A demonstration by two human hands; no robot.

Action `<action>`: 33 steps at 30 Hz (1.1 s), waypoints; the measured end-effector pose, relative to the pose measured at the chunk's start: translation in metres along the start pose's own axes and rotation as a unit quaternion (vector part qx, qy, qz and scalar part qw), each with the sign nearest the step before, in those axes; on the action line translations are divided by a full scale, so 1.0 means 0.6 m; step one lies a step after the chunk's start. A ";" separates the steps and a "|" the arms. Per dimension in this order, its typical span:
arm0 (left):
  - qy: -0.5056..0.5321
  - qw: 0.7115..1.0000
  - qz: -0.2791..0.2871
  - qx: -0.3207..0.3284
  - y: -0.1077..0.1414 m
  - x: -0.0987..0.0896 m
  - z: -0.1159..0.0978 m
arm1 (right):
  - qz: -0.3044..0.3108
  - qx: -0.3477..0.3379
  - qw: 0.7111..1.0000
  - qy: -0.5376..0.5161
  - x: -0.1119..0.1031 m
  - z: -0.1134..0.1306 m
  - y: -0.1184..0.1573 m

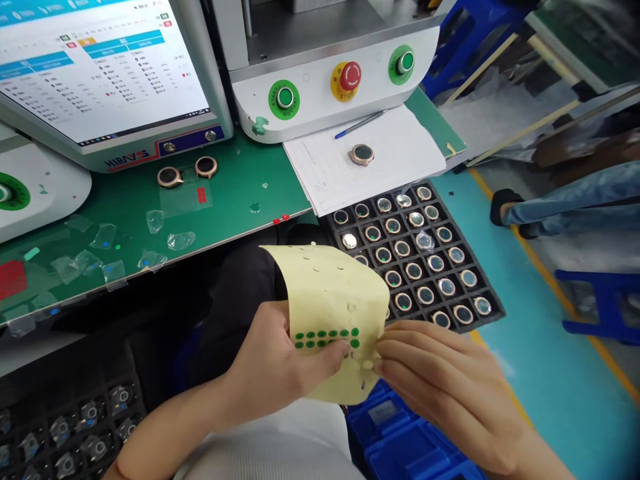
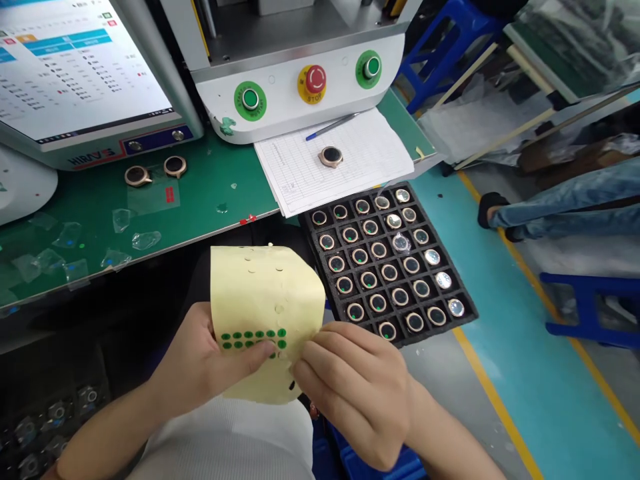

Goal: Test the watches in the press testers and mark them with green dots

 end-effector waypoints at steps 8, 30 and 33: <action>-0.117 0.993 0.023 0.013 -0.001 0.011 -0.004 | 0.007 -0.010 0.999 -0.036 0.008 -0.009 -0.001; -0.142 0.989 0.034 -0.038 -0.002 0.006 0.014 | 0.059 -0.131 0.974 0.177 0.013 0.039 -0.019; -0.120 0.991 0.038 -0.052 -0.001 0.003 0.020 | 0.048 -0.084 0.986 0.134 0.000 0.045 -0.002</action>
Point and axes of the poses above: each hand's wrist, its own y-axis away from the middle knuckle, its own x-axis out of the palm, z = x × y, the point moved 6 cm from there along -y, towards the middle knuckle, and after that the axes turned 12 degrees about -x, right-handed, at the moved point
